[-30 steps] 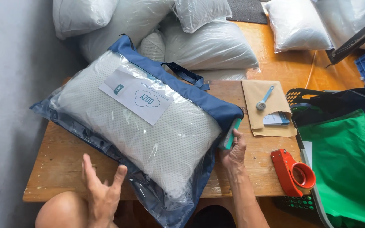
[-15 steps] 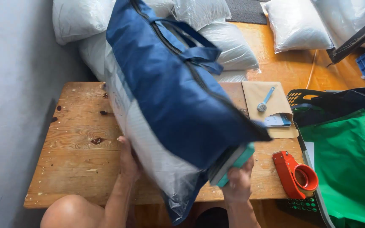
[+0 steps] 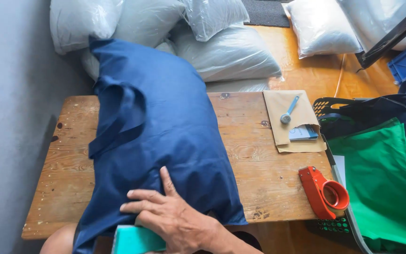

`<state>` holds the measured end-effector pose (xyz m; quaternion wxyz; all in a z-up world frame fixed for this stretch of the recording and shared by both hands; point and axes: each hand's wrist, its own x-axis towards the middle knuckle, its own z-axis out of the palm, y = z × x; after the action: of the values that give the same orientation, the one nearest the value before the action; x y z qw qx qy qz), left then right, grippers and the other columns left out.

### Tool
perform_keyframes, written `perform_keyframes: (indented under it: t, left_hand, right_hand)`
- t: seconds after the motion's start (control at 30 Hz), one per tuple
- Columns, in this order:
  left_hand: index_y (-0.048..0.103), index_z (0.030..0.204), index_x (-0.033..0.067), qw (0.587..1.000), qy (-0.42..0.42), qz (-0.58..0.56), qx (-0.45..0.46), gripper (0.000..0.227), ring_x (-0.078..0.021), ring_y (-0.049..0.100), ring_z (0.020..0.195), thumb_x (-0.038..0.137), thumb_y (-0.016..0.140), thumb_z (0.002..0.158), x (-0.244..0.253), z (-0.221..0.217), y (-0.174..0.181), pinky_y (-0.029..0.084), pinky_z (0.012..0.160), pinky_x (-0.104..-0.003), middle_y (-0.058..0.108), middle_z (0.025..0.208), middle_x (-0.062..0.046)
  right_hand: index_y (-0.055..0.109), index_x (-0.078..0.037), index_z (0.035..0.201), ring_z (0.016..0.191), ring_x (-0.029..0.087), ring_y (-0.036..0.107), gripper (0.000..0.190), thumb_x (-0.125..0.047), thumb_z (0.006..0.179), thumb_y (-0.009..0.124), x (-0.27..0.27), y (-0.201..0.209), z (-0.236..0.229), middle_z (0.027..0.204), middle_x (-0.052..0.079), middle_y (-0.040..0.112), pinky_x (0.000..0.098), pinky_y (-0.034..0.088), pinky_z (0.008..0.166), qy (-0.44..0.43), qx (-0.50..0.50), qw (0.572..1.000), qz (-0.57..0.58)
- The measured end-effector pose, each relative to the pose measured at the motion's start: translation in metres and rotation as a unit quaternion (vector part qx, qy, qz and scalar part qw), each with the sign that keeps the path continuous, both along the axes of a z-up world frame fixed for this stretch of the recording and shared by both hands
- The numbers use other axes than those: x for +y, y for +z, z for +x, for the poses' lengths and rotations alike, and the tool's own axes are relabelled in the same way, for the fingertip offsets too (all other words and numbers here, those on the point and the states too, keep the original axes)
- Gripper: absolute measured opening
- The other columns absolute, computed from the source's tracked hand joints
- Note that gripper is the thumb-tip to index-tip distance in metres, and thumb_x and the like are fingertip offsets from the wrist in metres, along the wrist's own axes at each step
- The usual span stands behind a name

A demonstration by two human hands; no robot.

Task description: The person uses a small green brush to wipe the surface of a packaged pillow on a wooden table. They scrub the clear plastic front and the blue fabric back, then flip the pillow over to continue cleaning the other side.

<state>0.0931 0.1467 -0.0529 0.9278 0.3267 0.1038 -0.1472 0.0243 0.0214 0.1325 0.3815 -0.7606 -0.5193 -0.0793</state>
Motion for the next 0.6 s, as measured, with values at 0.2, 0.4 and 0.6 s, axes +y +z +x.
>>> perform_keyframes:
  t: [0.2,0.4,0.6]
  left_hand:
    - [0.068,0.117,0.0105,0.997,0.005,0.045,0.058,0.038,-0.0239,0.066,0.096,0.036,0.056,0.091,0.001,-0.005,-0.019,0.058,0.087,-0.044,0.073,0.107,-0.007]
    - [0.069,0.114,0.0092,0.989,-0.004,0.094,0.117,0.031,-0.0225,0.066,0.093,0.025,0.057,0.090,-0.002,-0.012,-0.021,0.059,0.084,-0.042,0.074,0.104,-0.007]
    - [0.070,0.110,0.0079,0.976,-0.014,0.128,0.175,0.025,-0.0211,0.067,0.090,0.015,0.058,0.089,-0.015,-0.020,-0.025,0.060,0.081,-0.039,0.074,0.102,-0.007]
  right_hand:
    - [0.051,0.008,0.135,0.139,0.043,0.053,0.065,-0.047,0.101,0.052,-0.011,0.012,-0.009,0.139,0.023,0.058,0.0670,0.021,0.128,-0.004,0.174,0.972,0.158]
    - [0.059,0.003,0.114,0.122,0.038,0.066,0.041,-0.023,0.082,0.058,-0.060,-0.009,0.019,0.124,0.022,0.067,0.0499,0.052,0.112,-0.244,0.071,0.929,0.269]
    - [0.065,-0.008,0.108,0.100,0.030,0.061,0.042,-0.039,0.081,0.072,-0.146,-0.109,0.066,0.104,0.014,0.060,0.0479,0.041,0.079,-0.412,0.403,0.796,0.187]
